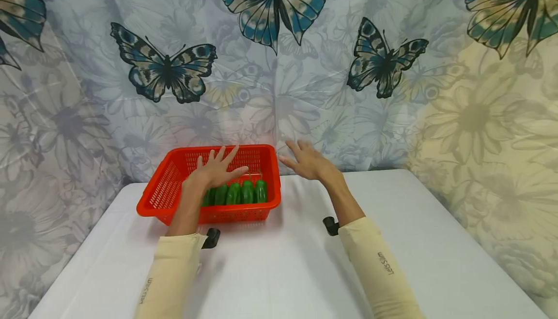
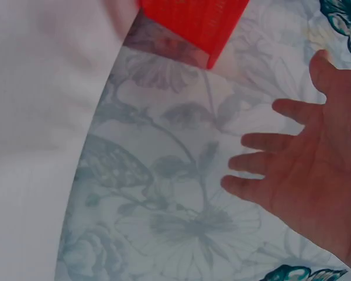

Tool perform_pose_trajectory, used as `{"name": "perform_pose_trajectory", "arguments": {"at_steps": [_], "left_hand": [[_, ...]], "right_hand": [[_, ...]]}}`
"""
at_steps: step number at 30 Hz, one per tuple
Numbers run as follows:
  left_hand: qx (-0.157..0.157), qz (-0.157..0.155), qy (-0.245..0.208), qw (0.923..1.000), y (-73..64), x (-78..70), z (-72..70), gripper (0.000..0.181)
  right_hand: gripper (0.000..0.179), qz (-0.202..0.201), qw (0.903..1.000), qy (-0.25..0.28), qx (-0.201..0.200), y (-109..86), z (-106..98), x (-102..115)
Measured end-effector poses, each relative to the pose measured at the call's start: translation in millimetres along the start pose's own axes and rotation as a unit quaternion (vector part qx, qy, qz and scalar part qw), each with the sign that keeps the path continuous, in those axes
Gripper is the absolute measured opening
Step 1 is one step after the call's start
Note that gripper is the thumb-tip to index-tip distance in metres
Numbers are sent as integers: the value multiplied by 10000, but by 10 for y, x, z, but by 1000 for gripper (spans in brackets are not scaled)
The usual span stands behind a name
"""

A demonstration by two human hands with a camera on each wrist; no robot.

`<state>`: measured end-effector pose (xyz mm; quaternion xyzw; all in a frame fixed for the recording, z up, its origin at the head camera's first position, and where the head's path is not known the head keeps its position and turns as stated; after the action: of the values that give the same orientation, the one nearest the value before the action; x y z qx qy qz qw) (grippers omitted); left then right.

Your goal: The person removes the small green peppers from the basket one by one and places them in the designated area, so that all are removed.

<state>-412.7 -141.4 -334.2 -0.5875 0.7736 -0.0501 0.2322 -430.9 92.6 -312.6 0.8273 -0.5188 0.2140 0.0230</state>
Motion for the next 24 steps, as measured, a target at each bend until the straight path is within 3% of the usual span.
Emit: {"name": "perform_pose_trajectory", "arguments": {"at_steps": [8,15,24], "left_hand": [[-192,-410,-107,9989,-189,361,8,92],[-361,-668,-186,9969,-293,673,-25,95],[-783,-885,-585,9913,-436,1039,-69,96]], "right_hand": [[71,-958,9925,739,-159,-55,69,230],[68,-1475,9848,881,-255,-31,152,494],[56,-923,9894,811,-772,36,244,627]]}}
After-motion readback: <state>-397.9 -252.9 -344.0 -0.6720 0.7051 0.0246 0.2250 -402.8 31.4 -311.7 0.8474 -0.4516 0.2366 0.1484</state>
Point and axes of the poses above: each hand's wrist, its own y-axis towards the middle knuckle, its own z-axis out of the palm, x = y × z, the point moved 9 cm from there along y, towards the middle knuckle, and after that the axes turned 12 degrees about x, right-handed, at the moved point
